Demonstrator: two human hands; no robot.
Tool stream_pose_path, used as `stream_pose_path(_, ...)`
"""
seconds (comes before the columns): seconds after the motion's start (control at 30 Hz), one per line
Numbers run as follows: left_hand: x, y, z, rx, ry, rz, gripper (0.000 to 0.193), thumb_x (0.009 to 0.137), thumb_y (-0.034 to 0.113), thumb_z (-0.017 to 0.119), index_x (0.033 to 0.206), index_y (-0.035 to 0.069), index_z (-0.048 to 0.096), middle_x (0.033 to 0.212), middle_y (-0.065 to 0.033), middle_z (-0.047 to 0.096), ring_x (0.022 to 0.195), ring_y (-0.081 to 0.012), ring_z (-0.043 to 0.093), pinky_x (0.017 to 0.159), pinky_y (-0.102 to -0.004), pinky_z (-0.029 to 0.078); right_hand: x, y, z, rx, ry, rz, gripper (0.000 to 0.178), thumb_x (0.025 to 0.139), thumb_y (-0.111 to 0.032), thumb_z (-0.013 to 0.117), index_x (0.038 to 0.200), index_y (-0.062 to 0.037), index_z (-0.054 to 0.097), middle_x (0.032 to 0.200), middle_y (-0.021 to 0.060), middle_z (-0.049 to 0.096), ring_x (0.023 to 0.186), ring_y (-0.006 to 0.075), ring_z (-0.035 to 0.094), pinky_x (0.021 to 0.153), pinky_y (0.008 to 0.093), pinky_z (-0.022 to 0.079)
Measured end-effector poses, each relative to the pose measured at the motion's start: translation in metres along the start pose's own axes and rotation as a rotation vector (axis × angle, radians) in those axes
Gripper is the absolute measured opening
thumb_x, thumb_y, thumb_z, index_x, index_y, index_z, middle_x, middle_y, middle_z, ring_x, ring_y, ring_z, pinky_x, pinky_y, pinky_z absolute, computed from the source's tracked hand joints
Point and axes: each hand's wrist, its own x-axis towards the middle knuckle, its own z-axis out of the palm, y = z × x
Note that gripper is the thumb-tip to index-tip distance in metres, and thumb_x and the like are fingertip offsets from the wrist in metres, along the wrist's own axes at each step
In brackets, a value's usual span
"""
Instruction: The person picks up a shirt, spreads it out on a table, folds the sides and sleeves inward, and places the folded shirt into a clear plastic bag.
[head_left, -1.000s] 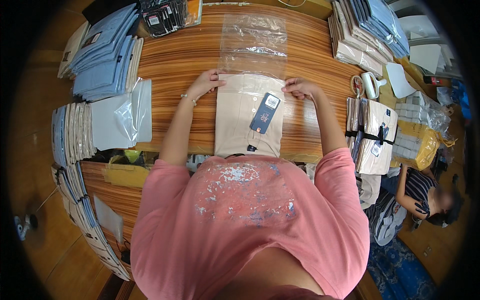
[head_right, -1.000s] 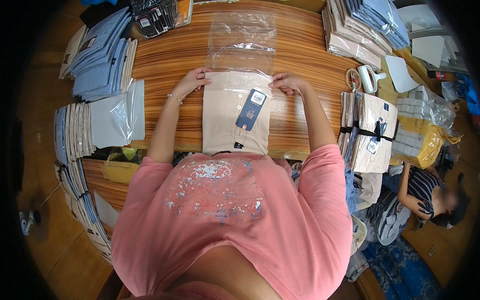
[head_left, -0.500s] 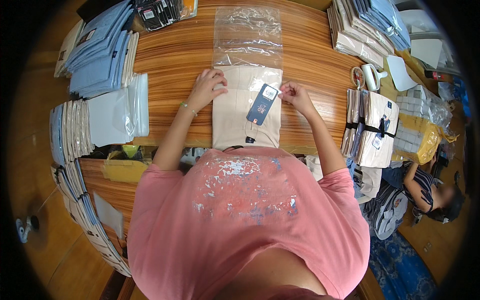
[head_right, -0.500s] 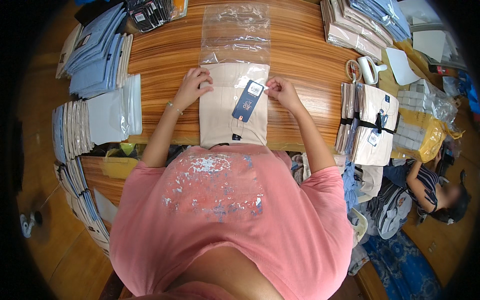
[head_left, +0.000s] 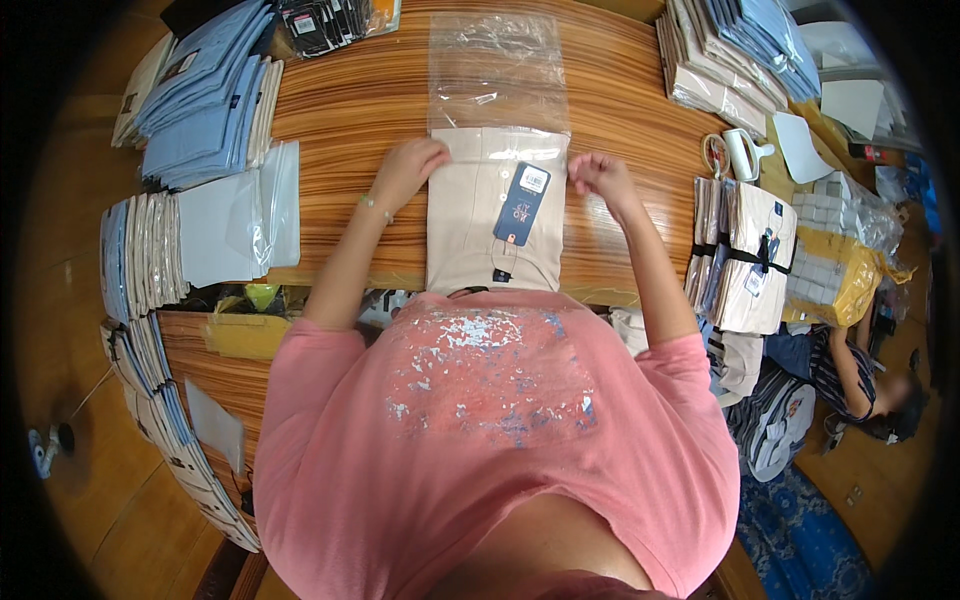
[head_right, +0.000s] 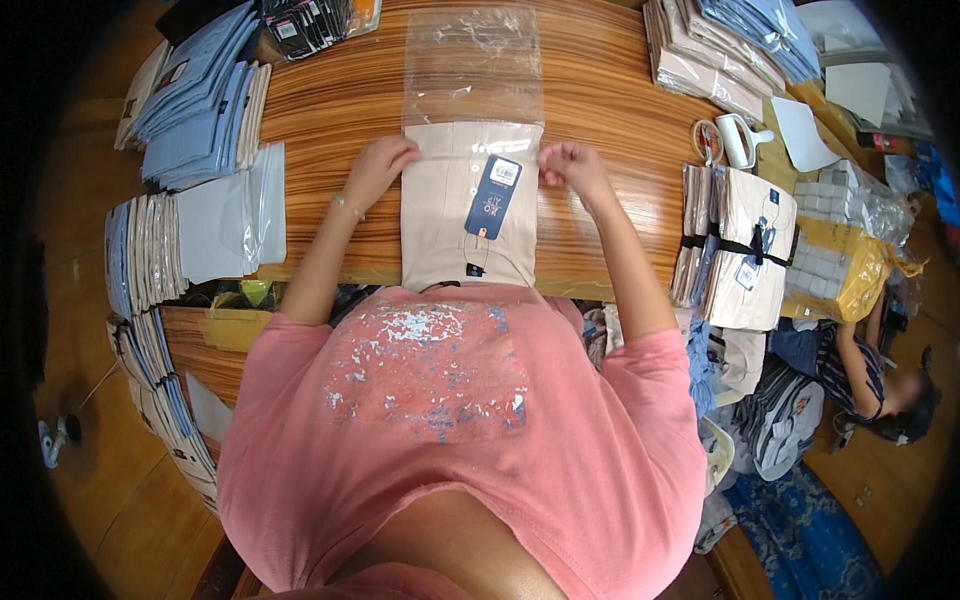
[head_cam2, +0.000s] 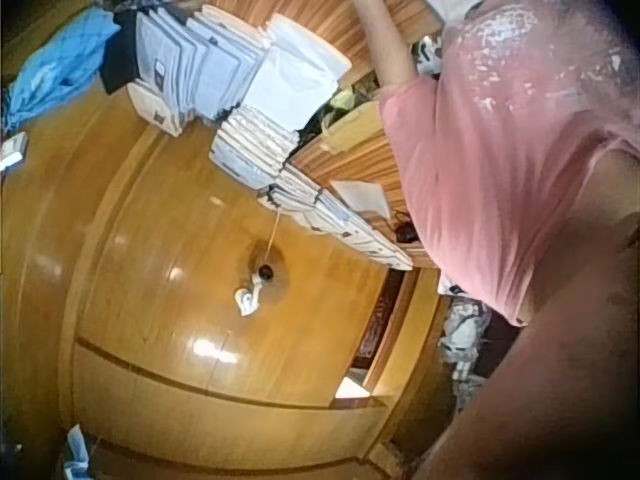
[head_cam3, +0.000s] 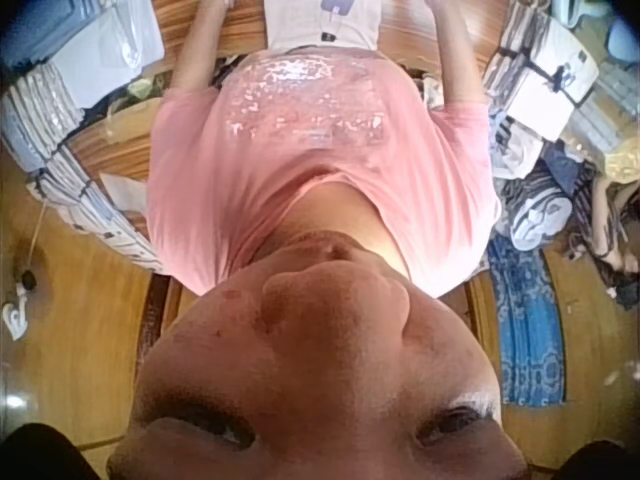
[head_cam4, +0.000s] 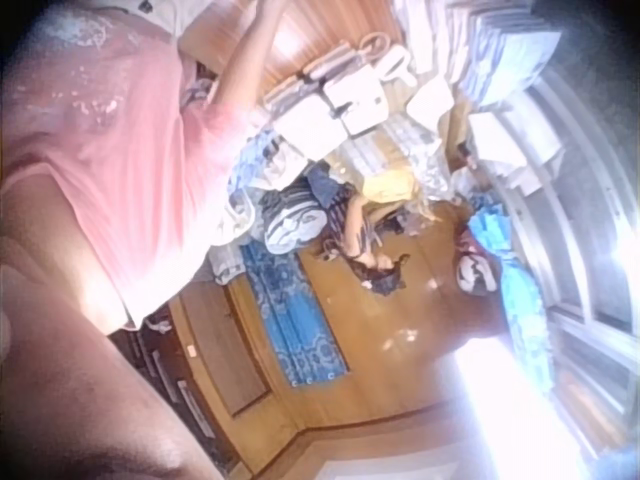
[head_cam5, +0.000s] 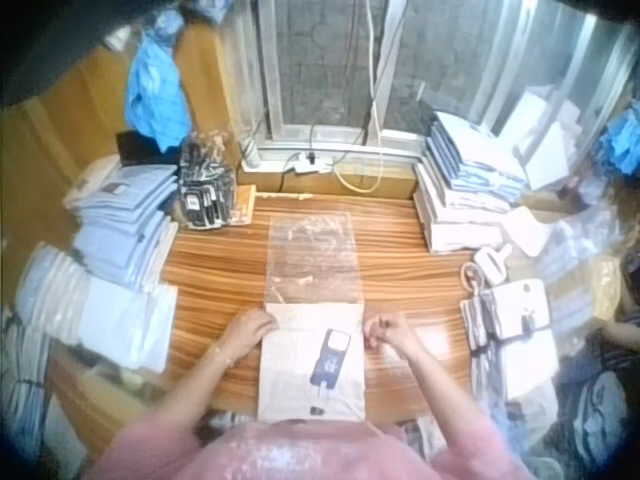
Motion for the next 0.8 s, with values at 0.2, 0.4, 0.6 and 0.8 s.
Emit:
stream_pose_path(0.2,-0.075,0.013,0.029,0.16,0.169,0.261,0.011,0.078,0.019,0.064,0.08,0.008,0.064,0.082,-0.0042,0.062,0.079,-0.0236,0.059,0.067,-0.0341,0.047,-0.049,0.05,0.02,0.036,-0.009,0.146,0.005,0.083,0.002,0.058,0.084,-0.0018,0.062,0.074,0.0007,0.06,0.06,0.0066,0.052,0.057,0.0198,0.044)
stream_pose_path(0.4,-0.135,0.025,0.042,0.116,0.133,0.327,0.013,0.074,0.016,0.068,0.084,0.009,0.064,0.083,-0.0046,0.06,0.084,-0.0207,0.059,0.068,-0.0315,0.048,-0.105,0.094,0.029,-0.015,-0.095,0.239,0.003,0.084,-0.002,0.059,0.085,-0.0016,0.062,0.075,0.0016,0.061,0.061,0.0069,0.053,0.057,0.0207,0.044)
stream_pose_path(0.6,-0.118,0.021,0.058,-0.746,0.296,-0.698,0.029,0.081,0.013,0.066,0.108,0.003,0.06,0.094,-0.0075,0.063,0.089,-0.015,0.058,0.073,-0.0252,0.046,-0.079,0.061,0.042,0.056,0.162,0.066,0.025,0.081,-0.003,0.064,0.104,0.0047,0.057,0.084,0.0039,0.064,0.075,0.0106,0.059,0.069,0.0225,0.047)
stream_pose_path(0.8,-0.108,0.007,0.024,-0.898,-0.295,-0.701,0.028,0.079,0.01,0.068,0.102,-0.004,0.061,0.084,-0.0044,0.064,0.076,-0.008,0.057,0.066,-0.0197,0.044,-0.076,0.066,0.047,0.114,0.052,0.116,0.03,0.075,0.006,0.066,0.103,0.0019,0.055,0.084,0.0067,0.065,0.076,0.0115,0.06,0.069,0.0235,0.048)
